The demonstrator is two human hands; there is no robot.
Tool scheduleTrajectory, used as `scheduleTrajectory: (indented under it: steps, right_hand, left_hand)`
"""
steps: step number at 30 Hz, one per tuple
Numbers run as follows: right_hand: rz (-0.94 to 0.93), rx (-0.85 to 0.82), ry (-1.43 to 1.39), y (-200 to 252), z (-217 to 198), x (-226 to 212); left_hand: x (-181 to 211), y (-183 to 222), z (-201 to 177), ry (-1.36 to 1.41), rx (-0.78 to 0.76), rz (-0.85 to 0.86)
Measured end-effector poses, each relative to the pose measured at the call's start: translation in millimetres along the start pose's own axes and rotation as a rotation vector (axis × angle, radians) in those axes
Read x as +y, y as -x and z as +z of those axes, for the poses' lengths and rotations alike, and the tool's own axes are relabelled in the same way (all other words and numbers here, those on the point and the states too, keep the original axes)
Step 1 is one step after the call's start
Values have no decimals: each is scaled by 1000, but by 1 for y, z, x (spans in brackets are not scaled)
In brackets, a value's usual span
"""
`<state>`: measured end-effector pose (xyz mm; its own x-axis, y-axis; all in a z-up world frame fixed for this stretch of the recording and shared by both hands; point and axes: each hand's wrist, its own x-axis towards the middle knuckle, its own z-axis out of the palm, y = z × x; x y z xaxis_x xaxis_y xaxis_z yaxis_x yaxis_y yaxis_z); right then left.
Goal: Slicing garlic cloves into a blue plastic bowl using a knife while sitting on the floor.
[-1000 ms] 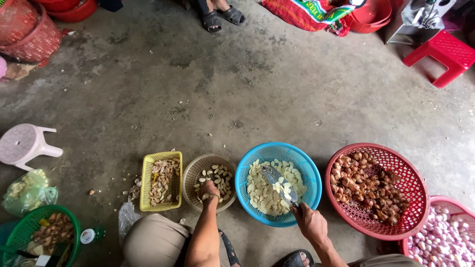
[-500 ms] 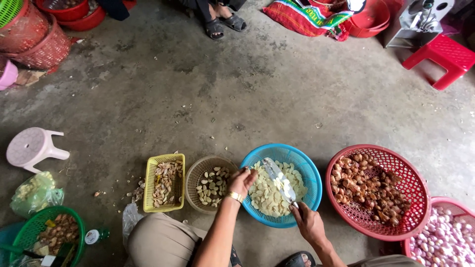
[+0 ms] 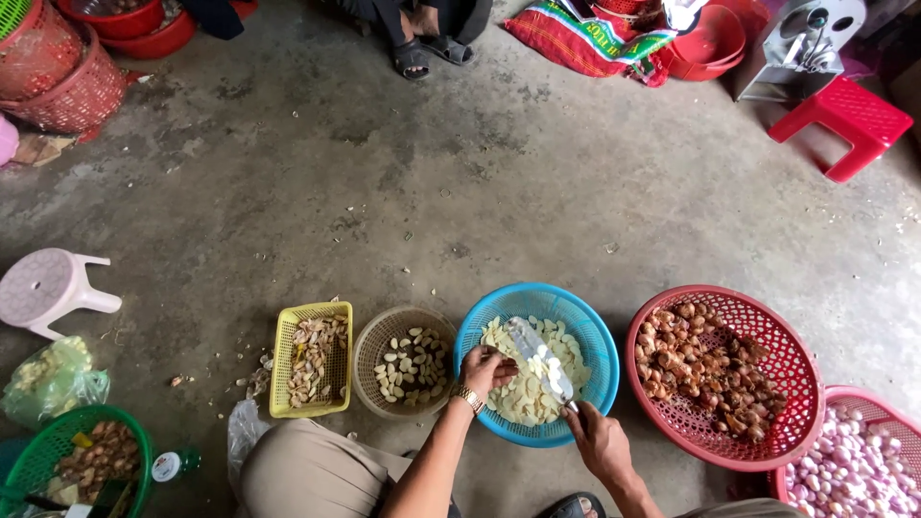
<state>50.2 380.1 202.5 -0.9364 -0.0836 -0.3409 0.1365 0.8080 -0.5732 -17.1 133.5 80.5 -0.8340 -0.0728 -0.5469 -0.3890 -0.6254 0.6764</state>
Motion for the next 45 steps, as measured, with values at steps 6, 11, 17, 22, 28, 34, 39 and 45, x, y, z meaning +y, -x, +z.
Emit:
scheduleTrajectory:
  steps: [6,11,17,22,28,34,39,45]
  right_hand:
    - [15,49,23,-1,0,3]
    - [-24,91,241,0,6,9]
    - [-188,105,296,0,21,16]
    - [-200,133,313,-14,29,20]
    - [-191,109,300,-20,36,31]
    - [-156,95,320,-37,44,47]
    - [-218,85,259,-1,25,14]
    - [-215,92,285,-12,22,17]
  left_hand:
    - [-11,-10,-11,37,-22,-1]
    - [12,18,10,124,-16,-59]
    - [7,18,25,213,-5,-110]
    - [14,47,46,-3,60,-74]
    - [37,48,51,-14,26,-73]
    - [32,50,51,-115,-23,-163]
    - [39,34,33,63,9,-100]
    - [14,23,29,72,74,-252]
